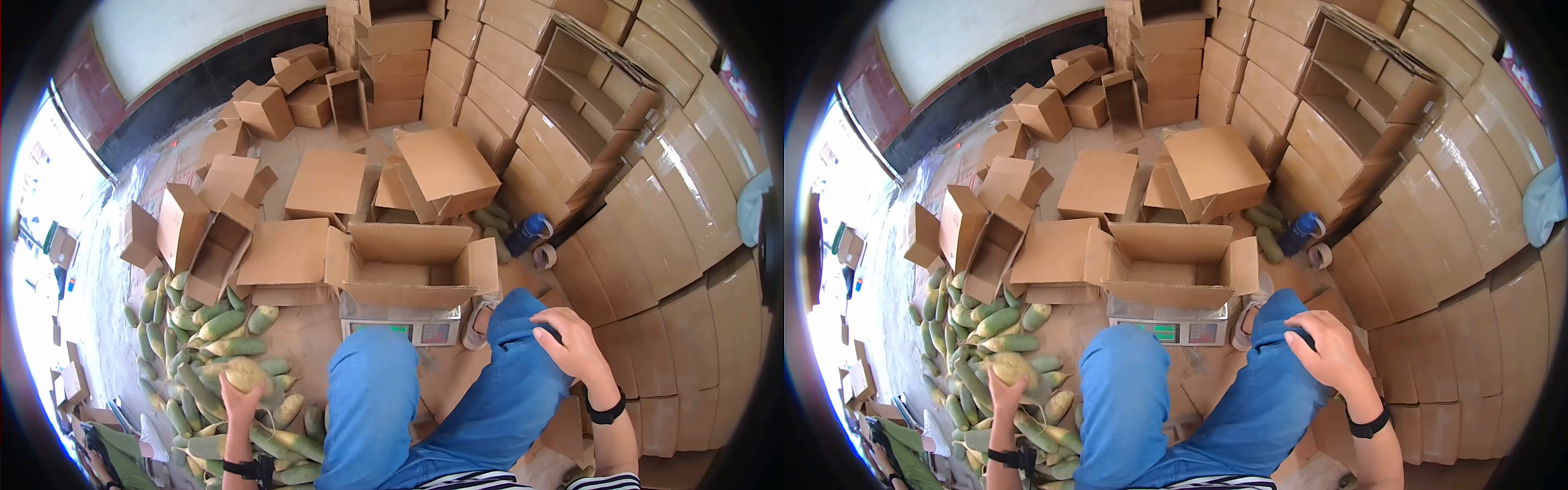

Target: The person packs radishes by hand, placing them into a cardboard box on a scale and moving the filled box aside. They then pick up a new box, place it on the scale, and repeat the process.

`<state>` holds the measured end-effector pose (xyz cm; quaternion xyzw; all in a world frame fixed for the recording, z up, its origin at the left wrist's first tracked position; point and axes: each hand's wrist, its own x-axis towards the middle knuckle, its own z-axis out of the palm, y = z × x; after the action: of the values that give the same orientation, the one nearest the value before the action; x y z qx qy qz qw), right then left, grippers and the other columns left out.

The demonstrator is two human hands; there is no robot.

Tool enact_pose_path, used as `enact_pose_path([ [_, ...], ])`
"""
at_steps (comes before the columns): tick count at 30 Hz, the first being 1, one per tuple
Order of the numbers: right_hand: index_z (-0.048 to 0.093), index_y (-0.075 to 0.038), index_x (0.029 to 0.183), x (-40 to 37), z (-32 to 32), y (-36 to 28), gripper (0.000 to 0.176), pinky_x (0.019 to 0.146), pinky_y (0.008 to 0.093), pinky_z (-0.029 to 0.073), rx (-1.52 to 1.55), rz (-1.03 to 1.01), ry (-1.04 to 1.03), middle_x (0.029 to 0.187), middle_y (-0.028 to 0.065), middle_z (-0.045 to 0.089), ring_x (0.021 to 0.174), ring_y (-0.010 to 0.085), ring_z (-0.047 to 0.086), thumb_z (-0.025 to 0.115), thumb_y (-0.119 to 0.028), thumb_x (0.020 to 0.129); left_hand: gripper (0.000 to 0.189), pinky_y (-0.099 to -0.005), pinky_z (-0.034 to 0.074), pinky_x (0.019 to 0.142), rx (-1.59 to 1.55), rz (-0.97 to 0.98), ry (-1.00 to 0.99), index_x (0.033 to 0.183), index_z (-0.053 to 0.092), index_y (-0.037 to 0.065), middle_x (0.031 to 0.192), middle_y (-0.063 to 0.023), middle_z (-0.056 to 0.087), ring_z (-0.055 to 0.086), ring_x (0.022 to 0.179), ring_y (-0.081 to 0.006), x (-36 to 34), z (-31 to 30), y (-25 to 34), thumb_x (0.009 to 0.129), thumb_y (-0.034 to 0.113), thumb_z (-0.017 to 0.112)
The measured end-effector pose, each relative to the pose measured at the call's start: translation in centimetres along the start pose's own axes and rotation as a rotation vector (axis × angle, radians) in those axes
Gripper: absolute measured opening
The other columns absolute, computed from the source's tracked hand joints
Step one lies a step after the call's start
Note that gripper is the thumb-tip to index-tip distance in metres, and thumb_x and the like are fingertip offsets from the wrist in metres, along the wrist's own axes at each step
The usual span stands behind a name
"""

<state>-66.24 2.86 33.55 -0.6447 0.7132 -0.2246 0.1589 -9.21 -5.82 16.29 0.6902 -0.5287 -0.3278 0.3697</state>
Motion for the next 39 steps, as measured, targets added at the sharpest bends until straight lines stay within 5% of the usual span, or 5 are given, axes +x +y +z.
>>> enact_pose_path([
  [6, 0.065, -0.003, 0.101, 1.4, 0.1, -0.1, 0.026, 0.087, 0.0406, 0.048, 0.067, -0.074, -0.109, 0.103, 0.0161, 0.066, 0.099, 0.0339, 0.061, 0.059, -0.025, 0.090, 0.078, -0.0371, 0.051, 0.092, -0.429, 0.330, -0.132, 0.131, 0.036, -0.002, 0.118, -0.0135, 0.056, 0.060, 0.107, -0.0221, 3.8, 2.4, 19.5, 0.068, 0.013, 0.080],
  [13, 0.060, 0.001, 0.117, 10.3, 2.3, 7.9, 0.039, 0.084, 0.0306, 0.049, 0.467, 0.202, -0.291, 0.104, 0.0096, 0.065, 0.095, 0.0161, 0.061, 0.061, -0.029, 0.093, 0.087, -0.0358, 0.048, 0.096, -0.057, 0.650, -0.433, 0.131, 0.038, -0.002, 0.120, -0.0184, 0.055, 0.058, 0.110, -0.0265, 8.1, 14.5, 31.9, 0.063, 0.026, 0.084],
  [18, 0.057, 0.007, 0.116, 15.6, 7.3, 12.0, 0.064, 0.082, 0.0343, 0.051, 0.422, 0.388, -0.468, 0.101, 0.0181, 0.068, 0.097, 0.0244, 0.065, 0.064, -0.049, 0.087, 0.090, -0.0437, 0.044, 0.098, 0.438, 0.923, -0.692, 0.129, 0.039, -0.006, 0.119, -0.0276, 0.053, 0.055, 0.111, -0.0402, 10.7, 24.0, 29.9, 0.062, 0.038, 0.079],
  [32, 0.064, 0.001, 0.109, 15.5, 13.8, 13.1, 0.041, 0.081, 0.0345, 0.051, 0.719, 0.433, -0.485, 0.097, 0.0148, 0.069, 0.093, 0.0223, 0.066, 0.055, -0.036, 0.094, 0.089, -0.0402, 0.049, 0.091, 1.147, 0.518, -1.486, 0.122, 0.045, -0.006, 0.112, -0.0246, 0.062, 0.060, 0.108, -0.0346, 13.6, 39.6, 23.3, 0.053, 0.034, 0.085],
  [39, 0.064, 0.002, 0.108, 15.5, 14.7, 13.8, 0.040, 0.078, 0.0337, 0.051, 0.722, 0.449, -0.472, 0.093, 0.0121, 0.070, 0.087, 0.0202, 0.066, 0.056, -0.034, 0.094, 0.075, -0.0431, 0.046, 0.096, 1.008, 0.549, -1.487, 0.130, 0.043, -0.007, 0.121, -0.0269, 0.058, 0.056, 0.114, -0.0388, 14.7, 38.3, 24.4, 0.078, 0.039, 0.072],
])
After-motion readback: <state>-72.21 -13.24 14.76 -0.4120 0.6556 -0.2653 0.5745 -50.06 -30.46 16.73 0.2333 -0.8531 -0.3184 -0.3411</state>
